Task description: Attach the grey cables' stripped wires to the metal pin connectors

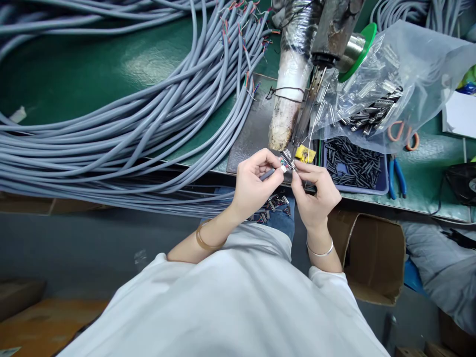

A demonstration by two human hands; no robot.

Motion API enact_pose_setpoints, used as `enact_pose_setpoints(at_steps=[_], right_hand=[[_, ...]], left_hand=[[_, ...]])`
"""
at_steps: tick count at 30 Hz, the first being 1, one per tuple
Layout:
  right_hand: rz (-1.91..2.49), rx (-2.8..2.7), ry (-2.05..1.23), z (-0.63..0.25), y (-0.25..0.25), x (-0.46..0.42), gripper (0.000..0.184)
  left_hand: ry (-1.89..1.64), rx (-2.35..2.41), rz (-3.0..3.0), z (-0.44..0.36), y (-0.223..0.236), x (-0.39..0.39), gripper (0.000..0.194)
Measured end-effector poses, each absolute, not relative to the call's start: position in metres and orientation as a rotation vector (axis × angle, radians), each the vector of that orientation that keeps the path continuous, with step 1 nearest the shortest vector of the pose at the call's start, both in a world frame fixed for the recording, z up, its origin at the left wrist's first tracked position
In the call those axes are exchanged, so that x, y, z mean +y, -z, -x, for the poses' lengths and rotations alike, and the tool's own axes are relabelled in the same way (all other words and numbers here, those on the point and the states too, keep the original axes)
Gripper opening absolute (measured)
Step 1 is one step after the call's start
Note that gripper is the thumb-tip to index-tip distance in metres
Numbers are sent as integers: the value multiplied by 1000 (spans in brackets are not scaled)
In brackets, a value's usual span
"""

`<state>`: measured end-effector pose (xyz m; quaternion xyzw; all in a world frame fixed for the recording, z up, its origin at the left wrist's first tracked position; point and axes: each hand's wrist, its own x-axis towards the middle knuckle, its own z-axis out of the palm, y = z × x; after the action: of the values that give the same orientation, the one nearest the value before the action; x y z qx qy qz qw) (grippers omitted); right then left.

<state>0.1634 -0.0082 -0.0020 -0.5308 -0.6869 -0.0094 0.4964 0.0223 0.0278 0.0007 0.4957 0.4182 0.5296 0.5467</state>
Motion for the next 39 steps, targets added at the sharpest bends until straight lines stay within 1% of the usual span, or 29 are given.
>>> enact_pose_setpoints(at_steps=[6,15,26,36,38,39], right_hand=[[1281,-1635,-27,-164,3,-6,17],[1281,-1636,7,-165,-2,-4,17],[1272,-1641,26,-163,2,-9,17],[1421,-1629,-208,-169,-4,-15,8],[1455,-1649,-294,-172,-9,-18,7],[1469,-1645,-337,-173,-11,-20,7]], left_hand=[[-1280,1033,-1231,-26,0,26,11],[-1303,1083,-1242,-27,-9,26,13],[-1205,1028,-1153,-24,-3,26,13],[-1132,979,-1270,-21,-1,18,10],[-1125,948,-1360,-17,1,13,7],[-1133,931,-1404,-15,3,9,3]])
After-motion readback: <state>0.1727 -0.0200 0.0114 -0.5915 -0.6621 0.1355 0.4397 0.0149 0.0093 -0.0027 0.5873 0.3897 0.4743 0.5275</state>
